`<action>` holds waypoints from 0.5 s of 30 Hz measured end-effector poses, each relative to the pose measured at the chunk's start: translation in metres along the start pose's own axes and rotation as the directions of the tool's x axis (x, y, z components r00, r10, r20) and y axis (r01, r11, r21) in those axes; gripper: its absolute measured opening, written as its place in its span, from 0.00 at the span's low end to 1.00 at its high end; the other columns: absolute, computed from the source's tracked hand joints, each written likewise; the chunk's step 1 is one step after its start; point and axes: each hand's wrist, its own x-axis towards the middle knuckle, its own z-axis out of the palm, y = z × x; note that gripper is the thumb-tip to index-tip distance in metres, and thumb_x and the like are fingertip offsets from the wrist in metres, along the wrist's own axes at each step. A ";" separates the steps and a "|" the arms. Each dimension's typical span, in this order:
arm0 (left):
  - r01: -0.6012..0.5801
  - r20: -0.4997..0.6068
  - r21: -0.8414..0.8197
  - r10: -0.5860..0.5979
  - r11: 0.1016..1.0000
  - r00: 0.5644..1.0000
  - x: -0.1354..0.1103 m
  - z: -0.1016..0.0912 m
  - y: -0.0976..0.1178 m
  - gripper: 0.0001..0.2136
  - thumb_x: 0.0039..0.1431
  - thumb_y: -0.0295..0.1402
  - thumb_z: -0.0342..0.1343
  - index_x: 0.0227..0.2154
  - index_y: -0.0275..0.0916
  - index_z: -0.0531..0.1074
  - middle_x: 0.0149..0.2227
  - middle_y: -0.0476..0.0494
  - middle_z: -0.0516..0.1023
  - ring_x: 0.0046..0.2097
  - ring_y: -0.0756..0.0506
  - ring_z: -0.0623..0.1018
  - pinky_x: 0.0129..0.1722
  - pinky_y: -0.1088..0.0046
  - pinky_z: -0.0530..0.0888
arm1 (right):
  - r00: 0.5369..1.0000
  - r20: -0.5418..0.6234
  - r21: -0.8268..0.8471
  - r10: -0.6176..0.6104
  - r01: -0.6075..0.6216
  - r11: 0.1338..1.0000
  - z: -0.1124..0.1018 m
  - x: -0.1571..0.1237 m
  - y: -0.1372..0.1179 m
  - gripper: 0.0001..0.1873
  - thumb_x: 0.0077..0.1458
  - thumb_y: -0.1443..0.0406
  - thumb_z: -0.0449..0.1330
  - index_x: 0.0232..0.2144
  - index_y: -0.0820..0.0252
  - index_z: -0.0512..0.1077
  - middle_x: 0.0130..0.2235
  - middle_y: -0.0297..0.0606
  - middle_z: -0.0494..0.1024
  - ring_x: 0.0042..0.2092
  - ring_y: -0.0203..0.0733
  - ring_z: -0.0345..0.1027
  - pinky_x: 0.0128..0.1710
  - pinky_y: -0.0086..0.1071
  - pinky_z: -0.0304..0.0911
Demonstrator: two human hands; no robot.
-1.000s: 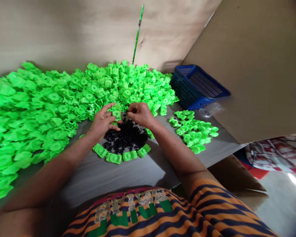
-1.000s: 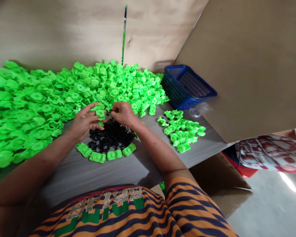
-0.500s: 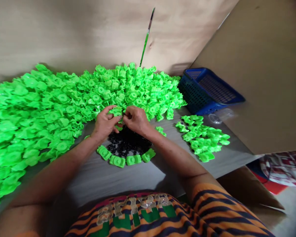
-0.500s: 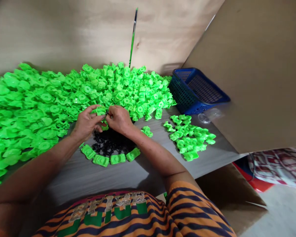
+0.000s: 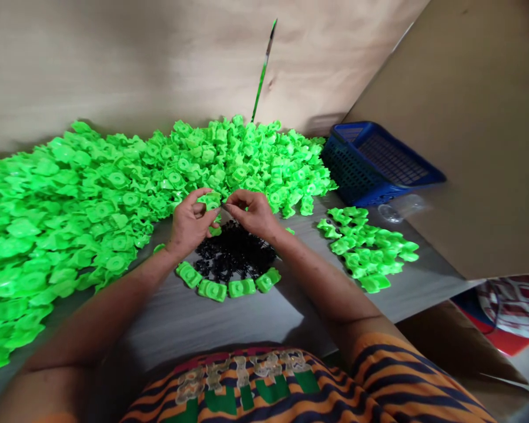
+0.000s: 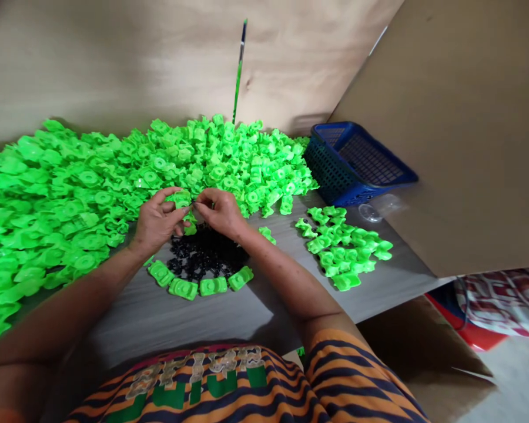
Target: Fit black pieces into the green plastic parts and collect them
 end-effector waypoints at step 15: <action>-0.016 0.042 -0.045 0.018 0.999 0.999 0.001 0.002 -0.012 0.26 0.46 0.39 0.70 0.49 0.40 0.72 0.19 0.61 0.65 0.21 0.46 0.79 0.16 0.79 0.69 | 0.943 -0.046 -0.360 -0.329 0.292 0.886 0.006 -0.005 0.002 0.10 0.63 0.69 0.52 0.30 0.57 0.68 0.31 0.37 0.69 0.36 0.41 0.63 0.38 0.33 0.58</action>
